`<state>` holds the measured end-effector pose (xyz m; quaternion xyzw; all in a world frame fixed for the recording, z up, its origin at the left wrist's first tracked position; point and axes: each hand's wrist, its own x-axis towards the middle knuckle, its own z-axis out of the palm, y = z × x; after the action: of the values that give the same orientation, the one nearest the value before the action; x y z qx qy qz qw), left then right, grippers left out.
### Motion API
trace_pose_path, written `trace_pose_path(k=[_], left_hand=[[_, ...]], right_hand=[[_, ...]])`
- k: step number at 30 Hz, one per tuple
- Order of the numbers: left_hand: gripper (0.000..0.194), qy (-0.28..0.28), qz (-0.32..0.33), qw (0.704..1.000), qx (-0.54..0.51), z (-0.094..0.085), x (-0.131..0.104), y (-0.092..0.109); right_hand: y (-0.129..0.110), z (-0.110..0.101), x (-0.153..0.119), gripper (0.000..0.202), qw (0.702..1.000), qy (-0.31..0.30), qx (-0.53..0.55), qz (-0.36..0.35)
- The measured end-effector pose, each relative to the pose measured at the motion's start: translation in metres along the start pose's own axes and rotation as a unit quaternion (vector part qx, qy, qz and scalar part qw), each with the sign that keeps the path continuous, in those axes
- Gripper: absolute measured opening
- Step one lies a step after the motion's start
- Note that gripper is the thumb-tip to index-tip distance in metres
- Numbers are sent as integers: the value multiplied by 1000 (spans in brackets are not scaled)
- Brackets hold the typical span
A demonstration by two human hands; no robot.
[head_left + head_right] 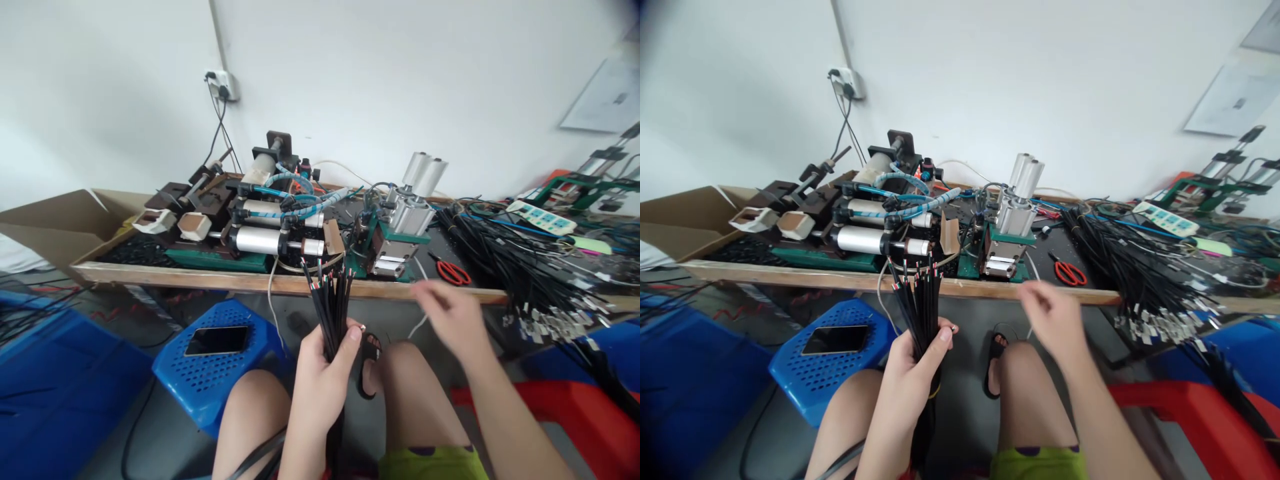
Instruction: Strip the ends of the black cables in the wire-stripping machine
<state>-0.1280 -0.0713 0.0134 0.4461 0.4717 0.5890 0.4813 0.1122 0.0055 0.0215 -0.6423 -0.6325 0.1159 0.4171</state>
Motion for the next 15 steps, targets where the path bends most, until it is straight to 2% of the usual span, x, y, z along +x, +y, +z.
trace_pose_path(k=[2,3,5,7,10,13,15], left_hand=[[24,10,3,1000,-12,-1,-1,-2],[23,12,3,1000,-23,-2,-2,-3],[25,9,-1,999,-42,-2,-4,-6],[25,8,3,999,-42,-4,-6,-7],[27,16,29,999,-20,-8,-8,-9],[29,61,53,997,-1,-13,-9,-7],[23,89,68,994,7,-15,-10,-2]], right_hand=[[-22,20,-38,32,992,-97,64,-43],[-32,28,-53,29,972,-178,126,-82],[-50,41,-67,23,941,-234,221,-104],[-60,51,-66,23,925,-240,279,-94],[-65,64,-53,48,919,-223,319,-64],[-64,78,-46,59,907,-237,346,-34],[-64,87,-46,62,891,-261,371,0]])
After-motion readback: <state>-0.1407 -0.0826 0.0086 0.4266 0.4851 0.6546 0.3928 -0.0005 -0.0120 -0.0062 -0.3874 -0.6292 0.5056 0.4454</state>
